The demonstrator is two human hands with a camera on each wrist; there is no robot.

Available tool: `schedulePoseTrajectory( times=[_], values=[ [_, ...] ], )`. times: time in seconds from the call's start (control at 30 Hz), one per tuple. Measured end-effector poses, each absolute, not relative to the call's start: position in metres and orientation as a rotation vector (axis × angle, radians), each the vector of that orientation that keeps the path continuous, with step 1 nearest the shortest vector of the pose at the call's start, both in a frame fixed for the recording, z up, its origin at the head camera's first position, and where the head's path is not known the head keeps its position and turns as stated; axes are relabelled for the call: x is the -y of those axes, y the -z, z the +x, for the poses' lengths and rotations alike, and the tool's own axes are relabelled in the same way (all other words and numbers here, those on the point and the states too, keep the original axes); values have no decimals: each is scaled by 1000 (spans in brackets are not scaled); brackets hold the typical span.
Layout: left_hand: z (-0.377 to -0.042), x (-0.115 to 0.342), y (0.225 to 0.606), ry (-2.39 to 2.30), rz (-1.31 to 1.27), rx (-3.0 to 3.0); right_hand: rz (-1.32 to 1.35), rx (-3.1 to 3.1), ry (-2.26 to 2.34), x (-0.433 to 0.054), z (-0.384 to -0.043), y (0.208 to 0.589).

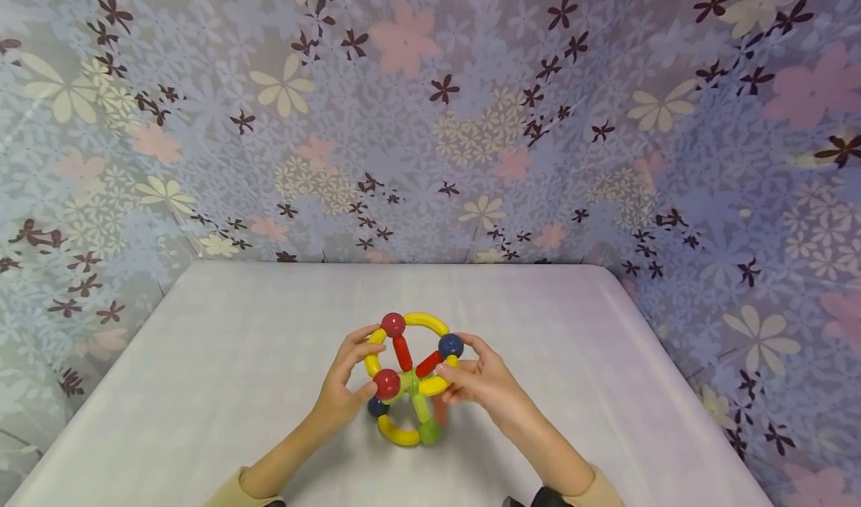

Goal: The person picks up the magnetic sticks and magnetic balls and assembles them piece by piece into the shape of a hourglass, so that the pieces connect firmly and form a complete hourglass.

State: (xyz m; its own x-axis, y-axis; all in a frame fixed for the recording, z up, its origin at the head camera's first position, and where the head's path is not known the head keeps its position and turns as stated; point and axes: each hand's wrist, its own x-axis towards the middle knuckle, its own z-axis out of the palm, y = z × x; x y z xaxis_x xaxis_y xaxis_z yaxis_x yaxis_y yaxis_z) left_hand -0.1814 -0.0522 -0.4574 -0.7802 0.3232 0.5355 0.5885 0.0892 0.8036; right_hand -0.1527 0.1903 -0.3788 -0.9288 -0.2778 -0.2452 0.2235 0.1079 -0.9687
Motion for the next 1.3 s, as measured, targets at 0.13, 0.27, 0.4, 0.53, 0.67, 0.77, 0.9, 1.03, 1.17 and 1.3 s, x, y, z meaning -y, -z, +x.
schedulePoseTrajectory(
  times=[0.13, 0.27, 0.4, 0.53, 0.67, 0.77, 0.9, 1.03, 1.17, 1.3],
  values=[
    [-179, 49, 455, 1761, -874, 2136, -24, -2060, 1883, -184, -152, 377],
    [-176, 45, 453, 1772, -842, 2128, 35, -2096, 1882, -176, -150, 377],
    [-172, 42, 454, 1757, -832, 2118, 78, -2115, 1876, -173, -150, 379],
    [-171, 42, 456, 1741, -835, 2108, 53, -2113, 1858, -175, -151, 381],
    [-174, 45, 455, 1690, -863, 2123, 42, -2180, 1810, -182, -157, 382],
    [-178, 48, 451, 1728, -886, 2167, 78, -2320, 1771, -185, -167, 381],
    [-182, 49, 445, 1874, -928, 2219, 117, -2429, 1758, -184, -183, 380],
    [-182, 48, 446, 1940, -977, 2191, 137, -2369, 1775, -180, -193, 381],
    [-182, 46, 450, 1975, -999, 2125, 159, -2315, 1795, -178, -198, 381],
    [-183, 45, 452, 1987, -1010, 2098, 161, -2305, 1823, -178, -200, 381]
  ],
)
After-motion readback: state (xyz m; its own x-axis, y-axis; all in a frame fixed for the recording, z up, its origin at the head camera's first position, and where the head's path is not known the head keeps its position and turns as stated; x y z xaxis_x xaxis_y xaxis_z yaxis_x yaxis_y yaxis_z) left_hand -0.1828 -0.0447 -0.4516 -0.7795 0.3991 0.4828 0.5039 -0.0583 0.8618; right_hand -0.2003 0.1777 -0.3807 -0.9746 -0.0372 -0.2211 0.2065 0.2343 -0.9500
